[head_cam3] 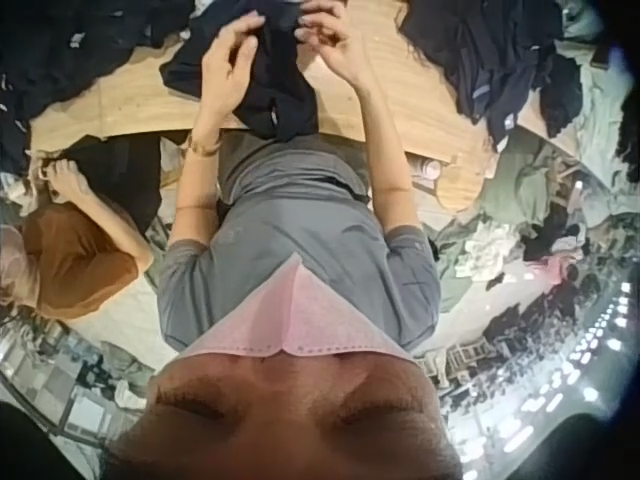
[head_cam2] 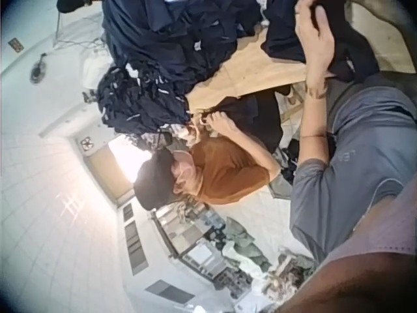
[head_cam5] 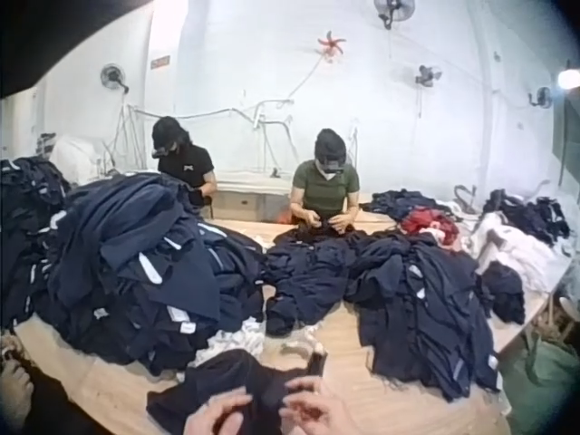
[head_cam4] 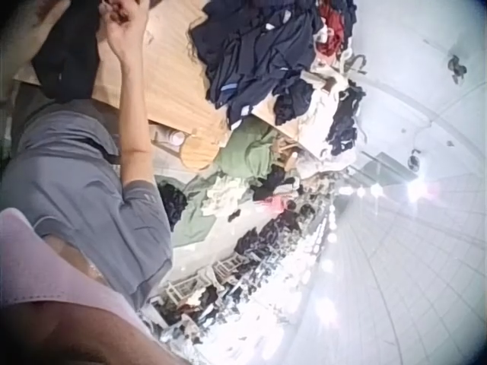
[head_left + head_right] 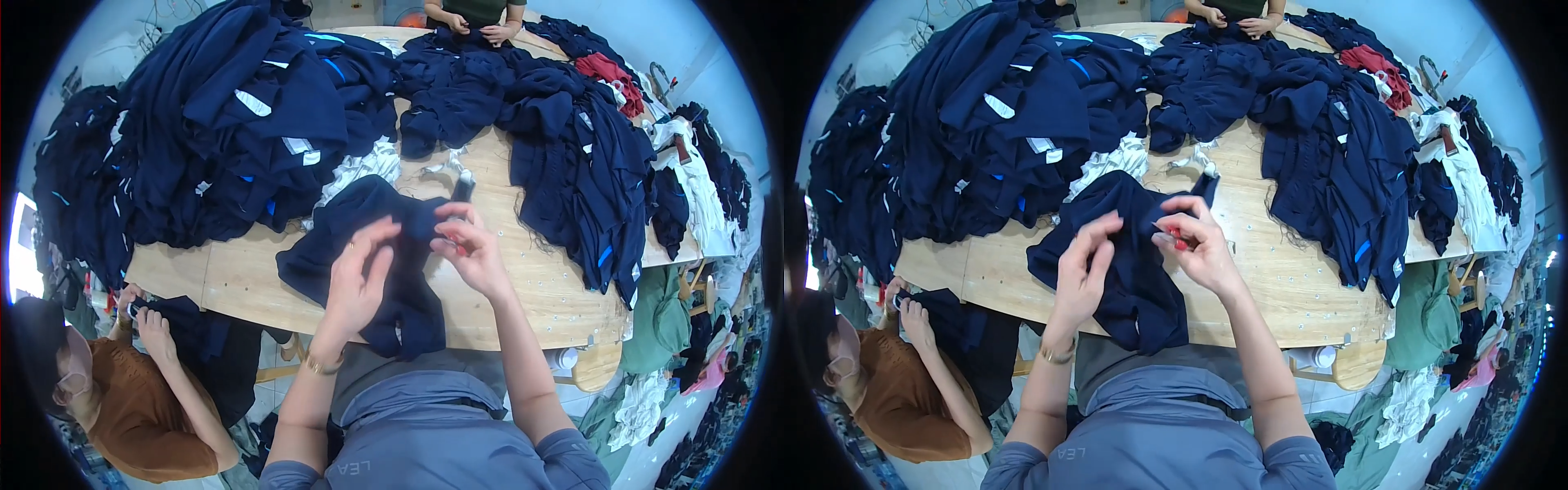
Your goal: Trimming loose threads from blue sweatshirts using thread nippers in a factory setting.
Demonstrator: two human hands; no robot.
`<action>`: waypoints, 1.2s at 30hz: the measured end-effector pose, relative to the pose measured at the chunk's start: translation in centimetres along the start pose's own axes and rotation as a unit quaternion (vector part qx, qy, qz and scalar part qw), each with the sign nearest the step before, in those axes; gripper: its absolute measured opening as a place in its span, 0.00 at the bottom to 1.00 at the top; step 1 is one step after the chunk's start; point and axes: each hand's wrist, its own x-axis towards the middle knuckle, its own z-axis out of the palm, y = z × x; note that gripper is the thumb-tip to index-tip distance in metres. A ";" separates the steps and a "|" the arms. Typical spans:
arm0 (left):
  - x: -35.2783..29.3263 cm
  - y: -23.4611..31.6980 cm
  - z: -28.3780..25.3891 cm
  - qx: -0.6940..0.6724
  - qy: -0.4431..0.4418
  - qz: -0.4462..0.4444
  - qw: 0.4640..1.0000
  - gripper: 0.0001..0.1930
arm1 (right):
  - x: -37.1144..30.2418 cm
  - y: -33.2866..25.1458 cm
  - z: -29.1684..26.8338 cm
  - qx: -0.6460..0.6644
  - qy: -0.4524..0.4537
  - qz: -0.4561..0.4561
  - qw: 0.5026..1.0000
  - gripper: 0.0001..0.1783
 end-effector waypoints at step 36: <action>-0.1 -1.7 2.0 -0.513 0.065 -0.243 0.821 0.05 | -3.3 -2.4 -0.1 -0.123 0.022 -0.011 0.992 0.15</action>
